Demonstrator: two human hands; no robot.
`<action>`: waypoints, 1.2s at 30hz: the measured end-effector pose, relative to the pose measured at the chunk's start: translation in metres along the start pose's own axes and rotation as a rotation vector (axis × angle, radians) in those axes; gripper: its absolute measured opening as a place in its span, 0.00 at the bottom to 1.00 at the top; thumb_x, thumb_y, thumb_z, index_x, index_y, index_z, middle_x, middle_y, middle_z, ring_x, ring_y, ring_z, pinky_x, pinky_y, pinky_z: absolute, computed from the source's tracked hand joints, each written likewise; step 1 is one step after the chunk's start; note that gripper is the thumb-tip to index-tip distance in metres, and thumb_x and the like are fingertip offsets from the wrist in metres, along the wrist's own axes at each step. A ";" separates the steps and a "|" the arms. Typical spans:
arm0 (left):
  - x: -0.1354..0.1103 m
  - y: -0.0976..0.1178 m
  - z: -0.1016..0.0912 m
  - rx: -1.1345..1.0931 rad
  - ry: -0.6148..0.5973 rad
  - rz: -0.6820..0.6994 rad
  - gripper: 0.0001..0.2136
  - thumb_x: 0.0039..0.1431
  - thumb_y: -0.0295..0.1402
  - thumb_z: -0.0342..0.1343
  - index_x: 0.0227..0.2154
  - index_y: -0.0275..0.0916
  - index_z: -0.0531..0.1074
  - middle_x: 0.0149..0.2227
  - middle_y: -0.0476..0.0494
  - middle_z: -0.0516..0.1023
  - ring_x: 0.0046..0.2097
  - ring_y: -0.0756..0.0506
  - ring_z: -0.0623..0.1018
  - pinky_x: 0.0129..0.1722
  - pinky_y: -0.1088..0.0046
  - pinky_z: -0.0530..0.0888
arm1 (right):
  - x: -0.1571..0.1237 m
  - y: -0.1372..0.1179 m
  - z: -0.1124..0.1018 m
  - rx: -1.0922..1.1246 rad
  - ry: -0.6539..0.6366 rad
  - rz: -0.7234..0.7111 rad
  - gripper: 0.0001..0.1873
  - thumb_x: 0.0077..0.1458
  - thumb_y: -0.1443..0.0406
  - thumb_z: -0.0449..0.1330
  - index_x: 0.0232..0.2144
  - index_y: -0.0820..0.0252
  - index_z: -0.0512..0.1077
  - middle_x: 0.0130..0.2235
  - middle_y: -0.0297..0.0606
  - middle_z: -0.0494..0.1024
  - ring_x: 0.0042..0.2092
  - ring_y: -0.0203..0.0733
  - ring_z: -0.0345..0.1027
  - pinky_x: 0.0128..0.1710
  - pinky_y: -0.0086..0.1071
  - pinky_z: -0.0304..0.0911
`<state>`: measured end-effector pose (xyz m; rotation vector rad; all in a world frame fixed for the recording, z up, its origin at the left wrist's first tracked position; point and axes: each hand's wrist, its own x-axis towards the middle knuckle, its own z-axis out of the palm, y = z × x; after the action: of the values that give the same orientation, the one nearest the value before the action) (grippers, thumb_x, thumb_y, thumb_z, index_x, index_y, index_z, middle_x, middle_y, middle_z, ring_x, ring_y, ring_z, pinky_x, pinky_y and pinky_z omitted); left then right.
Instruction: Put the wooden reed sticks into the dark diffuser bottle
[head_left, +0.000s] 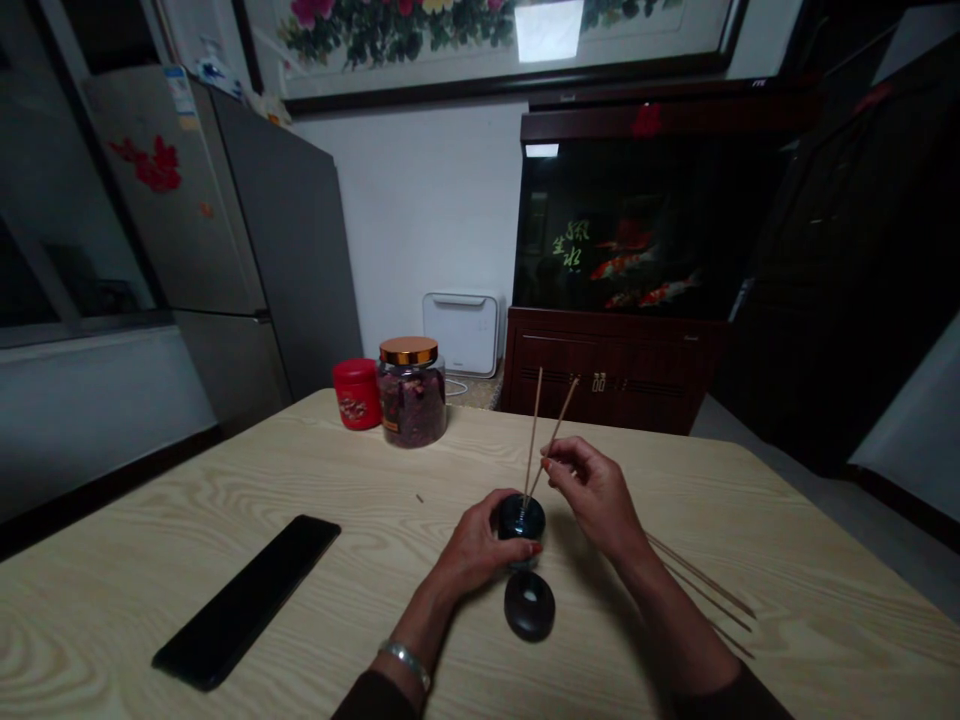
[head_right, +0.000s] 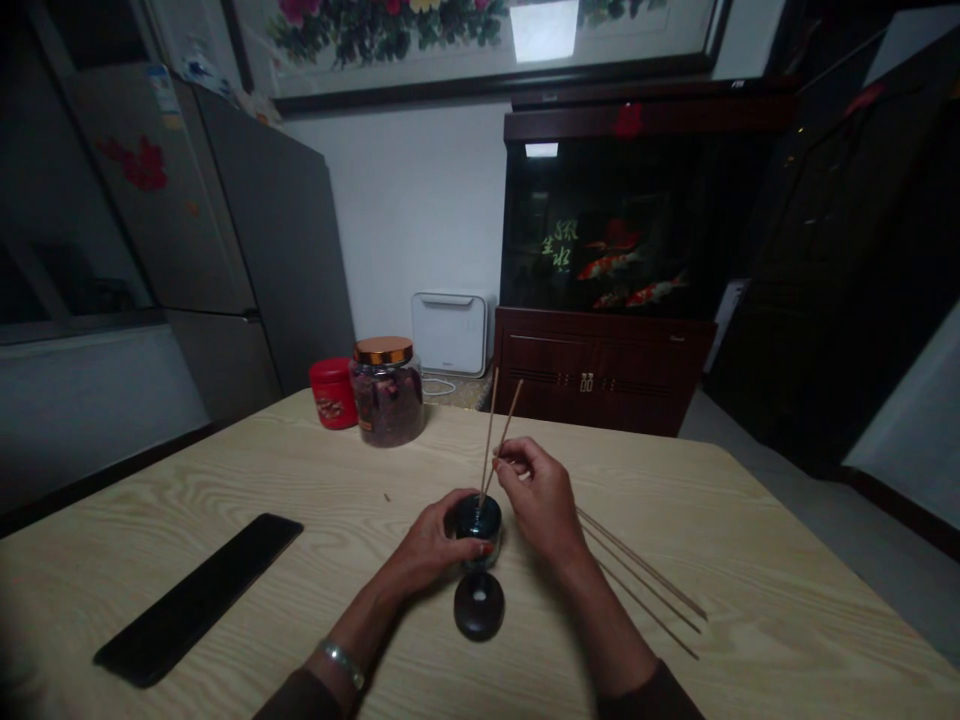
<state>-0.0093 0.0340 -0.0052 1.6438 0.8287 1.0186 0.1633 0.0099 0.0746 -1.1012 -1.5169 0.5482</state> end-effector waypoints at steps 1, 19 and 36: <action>0.000 0.000 0.000 0.006 0.001 0.001 0.27 0.42 0.31 0.69 0.48 0.35 0.71 0.42 0.43 0.78 0.43 0.43 0.75 0.44 0.70 0.70 | 0.000 0.003 0.002 -0.022 -0.034 0.006 0.09 0.56 0.60 0.60 0.35 0.60 0.73 0.32 0.35 0.75 0.33 0.38 0.68 0.35 0.33 0.65; 0.001 -0.007 -0.001 -0.002 0.002 0.007 0.28 0.41 0.31 0.70 0.49 0.36 0.72 0.43 0.42 0.79 0.45 0.42 0.76 0.45 0.70 0.71 | -0.004 0.066 -0.072 -1.188 -0.531 0.359 0.10 0.49 0.70 0.56 0.33 0.62 0.77 0.38 0.51 0.80 0.41 0.52 0.74 0.36 0.35 0.57; 0.000 0.001 0.000 -0.035 -0.004 -0.018 0.29 0.40 0.31 0.70 0.48 0.35 0.72 0.43 0.41 0.79 0.44 0.42 0.76 0.46 0.69 0.71 | 0.011 0.042 -0.074 -0.851 -0.351 0.247 0.07 0.53 0.66 0.54 0.30 0.59 0.73 0.33 0.40 0.80 0.36 0.41 0.73 0.34 0.31 0.61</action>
<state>-0.0097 0.0339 -0.0044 1.6059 0.8180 1.0119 0.2474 0.0217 0.0648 -1.9372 -2.0071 0.2514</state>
